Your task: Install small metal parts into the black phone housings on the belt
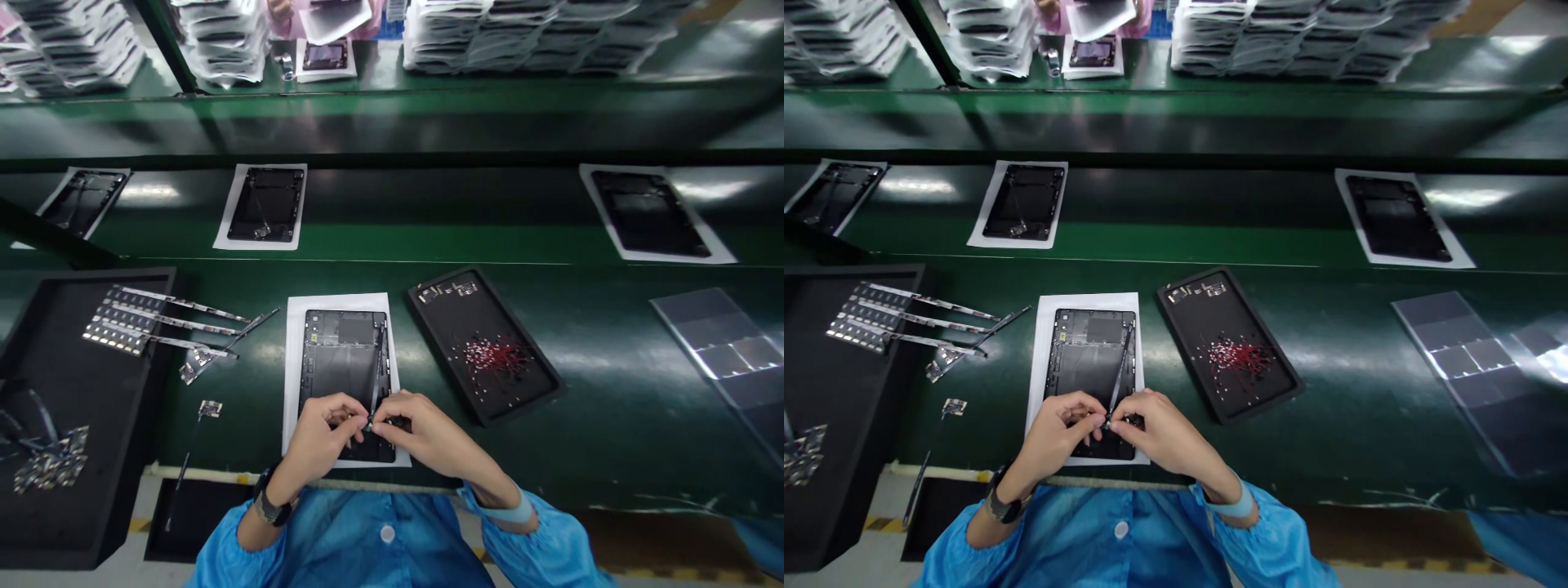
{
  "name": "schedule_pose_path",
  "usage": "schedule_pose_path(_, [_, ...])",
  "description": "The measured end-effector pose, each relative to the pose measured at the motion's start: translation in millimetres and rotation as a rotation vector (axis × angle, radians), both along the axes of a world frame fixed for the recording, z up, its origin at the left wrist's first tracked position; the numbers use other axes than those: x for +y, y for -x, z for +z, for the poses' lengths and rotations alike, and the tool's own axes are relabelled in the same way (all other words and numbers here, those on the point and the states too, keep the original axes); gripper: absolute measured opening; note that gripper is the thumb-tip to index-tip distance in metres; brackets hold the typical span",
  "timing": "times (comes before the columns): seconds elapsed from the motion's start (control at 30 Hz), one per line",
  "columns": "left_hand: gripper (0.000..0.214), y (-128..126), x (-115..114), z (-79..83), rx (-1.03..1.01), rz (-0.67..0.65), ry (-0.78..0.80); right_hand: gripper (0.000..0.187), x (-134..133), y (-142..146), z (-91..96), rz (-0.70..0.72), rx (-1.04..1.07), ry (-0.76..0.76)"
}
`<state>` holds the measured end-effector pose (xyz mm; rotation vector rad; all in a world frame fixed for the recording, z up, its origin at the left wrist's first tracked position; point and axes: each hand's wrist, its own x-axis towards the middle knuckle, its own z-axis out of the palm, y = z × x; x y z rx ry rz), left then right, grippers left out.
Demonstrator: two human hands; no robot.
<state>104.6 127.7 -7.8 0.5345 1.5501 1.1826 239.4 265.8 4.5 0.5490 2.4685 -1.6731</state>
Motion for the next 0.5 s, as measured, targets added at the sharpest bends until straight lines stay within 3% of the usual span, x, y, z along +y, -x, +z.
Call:
schedule_pose_path(0.23, [0.017, -4, 0, -1.3, -0.019, 0.104, 0.029, 0.009, -2, -5, -2.1, -0.028, -0.029, -0.048])
schedule_pose_path(0.3, [0.019, -5, 0, -2.5, -0.052, 0.153, 0.028, 0.02, -3, -10, -1.2, -0.069, -0.023, -0.035])
schedule_pose_path(0.37, [0.021, -7, 0, -3.7, -0.071, 0.196, 0.024, 0.025, -6, -14, 0.0, -0.098, 0.0, 0.016])
schedule_pose_path(0.5, [0.021, -11, 1, -4.5, -0.088, 0.218, 0.021, 0.016, -13, -14, -1.6, -0.113, 0.016, 0.21])
